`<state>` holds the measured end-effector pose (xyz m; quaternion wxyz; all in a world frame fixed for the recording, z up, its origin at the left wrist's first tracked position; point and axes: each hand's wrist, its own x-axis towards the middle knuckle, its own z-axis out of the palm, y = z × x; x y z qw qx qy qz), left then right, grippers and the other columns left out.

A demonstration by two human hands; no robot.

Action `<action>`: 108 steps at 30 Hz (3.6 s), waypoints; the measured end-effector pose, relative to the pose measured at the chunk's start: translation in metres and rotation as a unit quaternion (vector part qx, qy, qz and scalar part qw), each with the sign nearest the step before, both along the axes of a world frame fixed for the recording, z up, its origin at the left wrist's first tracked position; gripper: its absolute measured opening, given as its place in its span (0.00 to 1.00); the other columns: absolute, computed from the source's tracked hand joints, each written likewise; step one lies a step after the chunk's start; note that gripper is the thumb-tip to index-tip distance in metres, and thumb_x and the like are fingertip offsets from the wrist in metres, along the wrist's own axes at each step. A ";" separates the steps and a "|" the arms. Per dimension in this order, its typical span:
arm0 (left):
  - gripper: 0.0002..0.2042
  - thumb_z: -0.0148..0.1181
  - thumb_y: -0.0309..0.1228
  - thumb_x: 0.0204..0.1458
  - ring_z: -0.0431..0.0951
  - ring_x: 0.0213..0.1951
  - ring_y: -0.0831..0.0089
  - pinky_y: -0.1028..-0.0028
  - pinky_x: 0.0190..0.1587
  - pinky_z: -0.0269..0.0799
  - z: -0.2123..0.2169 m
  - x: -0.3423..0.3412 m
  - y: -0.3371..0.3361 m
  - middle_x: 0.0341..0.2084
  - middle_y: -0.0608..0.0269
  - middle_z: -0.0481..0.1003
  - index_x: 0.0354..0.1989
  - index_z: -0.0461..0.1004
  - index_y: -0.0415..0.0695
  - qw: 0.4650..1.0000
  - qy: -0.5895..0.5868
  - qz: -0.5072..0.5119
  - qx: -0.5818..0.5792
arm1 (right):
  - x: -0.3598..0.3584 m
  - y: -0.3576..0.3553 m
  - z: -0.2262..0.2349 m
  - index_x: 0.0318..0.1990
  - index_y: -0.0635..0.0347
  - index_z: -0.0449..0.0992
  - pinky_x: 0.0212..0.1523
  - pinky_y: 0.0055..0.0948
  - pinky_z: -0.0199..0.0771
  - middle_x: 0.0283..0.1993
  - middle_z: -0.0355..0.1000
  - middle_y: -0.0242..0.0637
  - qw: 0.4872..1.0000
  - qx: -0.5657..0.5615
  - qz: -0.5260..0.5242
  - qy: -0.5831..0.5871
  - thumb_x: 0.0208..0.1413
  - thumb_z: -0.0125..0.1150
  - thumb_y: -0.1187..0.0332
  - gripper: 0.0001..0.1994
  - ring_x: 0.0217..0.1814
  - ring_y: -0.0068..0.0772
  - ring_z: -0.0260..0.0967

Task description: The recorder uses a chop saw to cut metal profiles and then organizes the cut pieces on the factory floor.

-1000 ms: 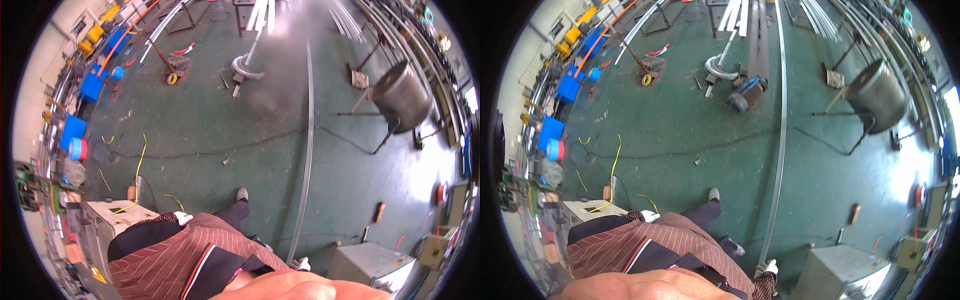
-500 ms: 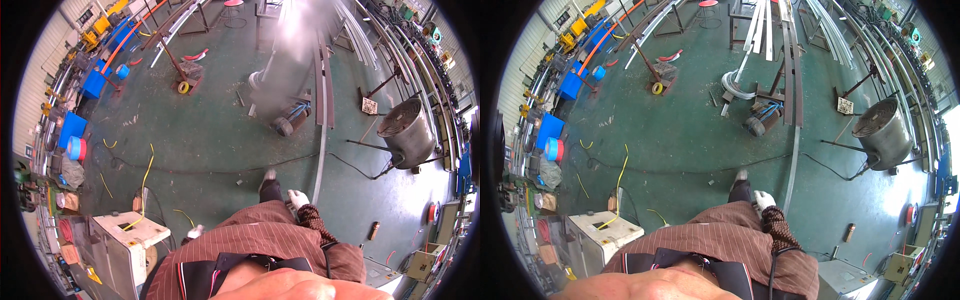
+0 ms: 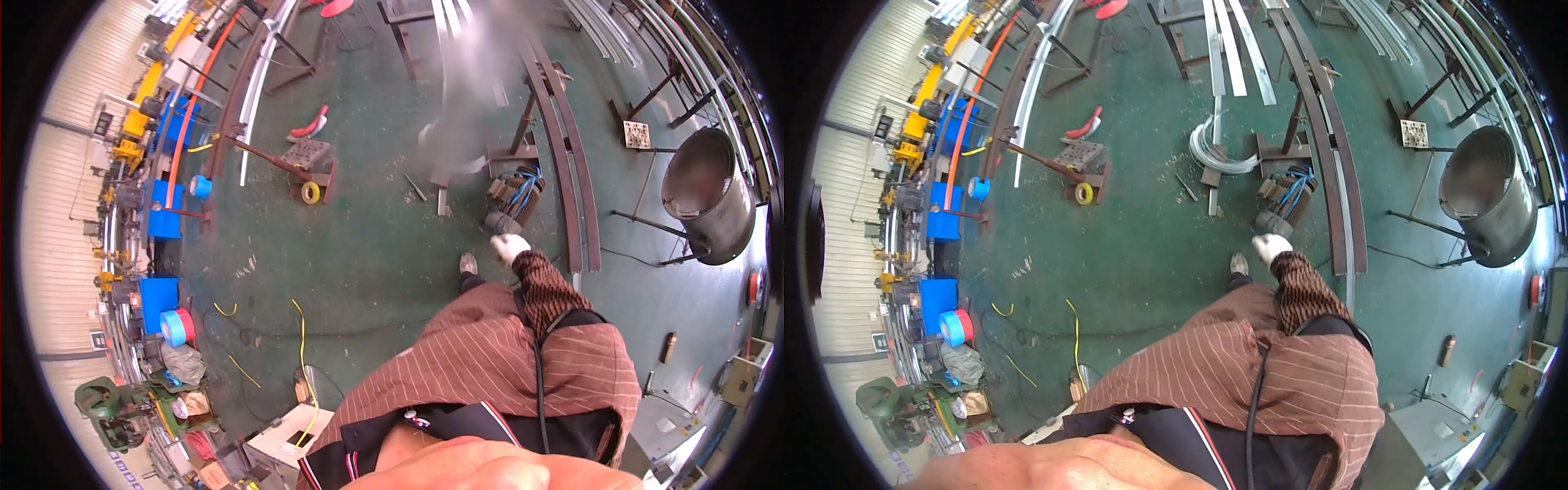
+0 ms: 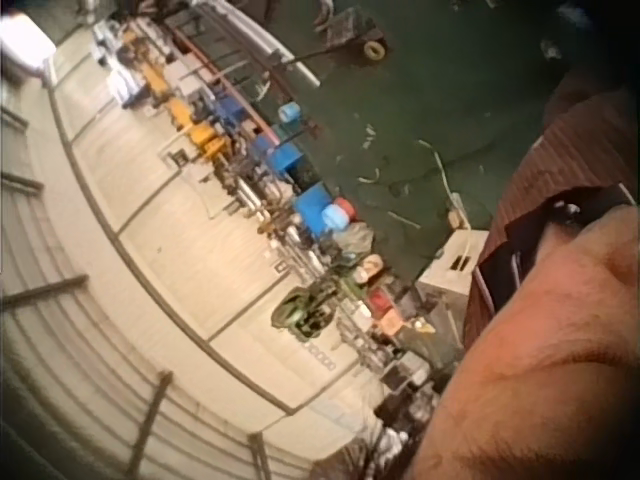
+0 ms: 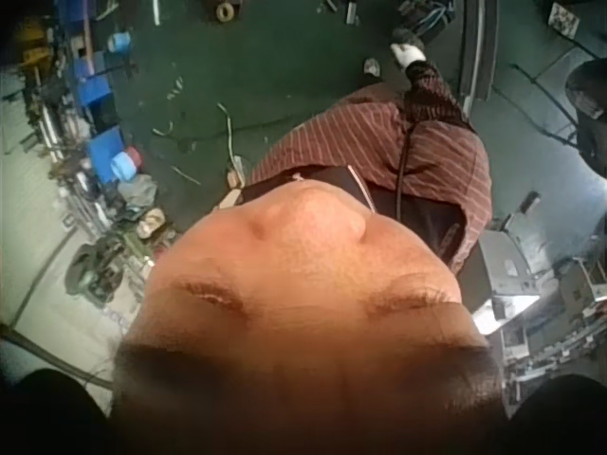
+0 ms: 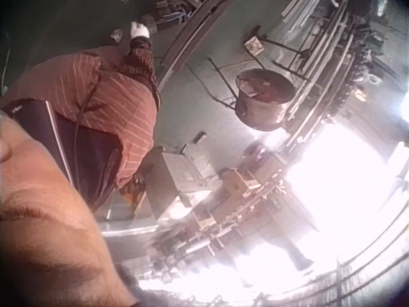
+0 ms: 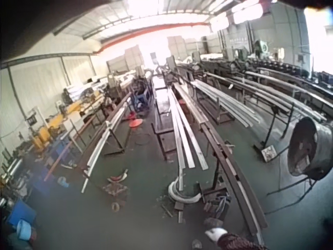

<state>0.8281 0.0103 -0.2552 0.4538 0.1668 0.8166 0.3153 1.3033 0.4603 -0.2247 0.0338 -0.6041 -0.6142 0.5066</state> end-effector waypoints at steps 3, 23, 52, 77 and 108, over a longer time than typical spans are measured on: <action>0.23 0.53 0.53 0.64 0.77 0.45 0.59 0.57 0.48 0.74 -0.023 0.036 0.050 0.45 0.53 0.78 0.53 0.75 0.45 0.917 -0.215 0.294 0.162 | 0.016 0.074 -0.032 0.49 0.69 0.77 0.38 0.40 0.80 0.37 0.81 0.52 0.999 0.013 -0.006 -0.049 0.64 0.51 0.50 0.26 0.32 0.45 0.81; 0.14 0.52 0.47 0.64 0.73 0.31 0.68 0.64 0.32 0.71 -0.033 -0.374 0.443 0.27 0.65 0.72 0.37 0.75 0.50 0.846 -0.500 0.005 0.185 | -0.170 0.240 -0.183 0.59 0.65 0.72 0.29 0.44 0.77 0.39 0.80 0.51 0.959 -0.159 -0.218 -0.083 0.67 0.49 0.50 0.27 0.27 0.45 0.78; 0.22 0.53 0.48 0.64 0.79 0.33 0.70 0.70 0.36 0.76 0.120 -0.330 1.068 0.42 0.55 0.81 0.54 0.76 0.43 0.973 0.003 -0.205 -0.109 | -0.200 0.556 -0.037 0.56 0.53 0.73 0.60 0.43 0.71 0.57 0.74 0.41 0.826 -0.189 -0.330 -0.416 0.41 0.79 0.50 0.35 0.61 0.44 0.72; 0.23 0.53 0.49 0.64 0.80 0.37 0.74 0.71 0.45 0.75 0.072 -0.098 1.361 0.38 0.62 0.82 0.55 0.77 0.43 0.642 0.107 -0.724 -0.227 | -0.178 0.499 -0.028 0.47 0.52 0.77 0.59 0.40 0.70 0.53 0.75 0.38 0.820 -0.241 -0.368 -0.365 0.43 0.77 0.60 0.23 0.60 0.43 0.70; 0.21 0.63 0.38 0.47 0.69 0.57 0.61 0.60 0.57 0.66 -0.004 0.181 1.561 0.47 0.62 0.73 0.52 0.75 0.50 0.269 0.317 -0.828 0.376 | -0.162 0.576 -0.109 0.38 0.56 0.79 0.38 0.49 0.73 0.33 0.76 0.52 0.843 -0.014 -0.477 -0.248 0.63 0.47 0.34 0.31 0.37 0.61 0.75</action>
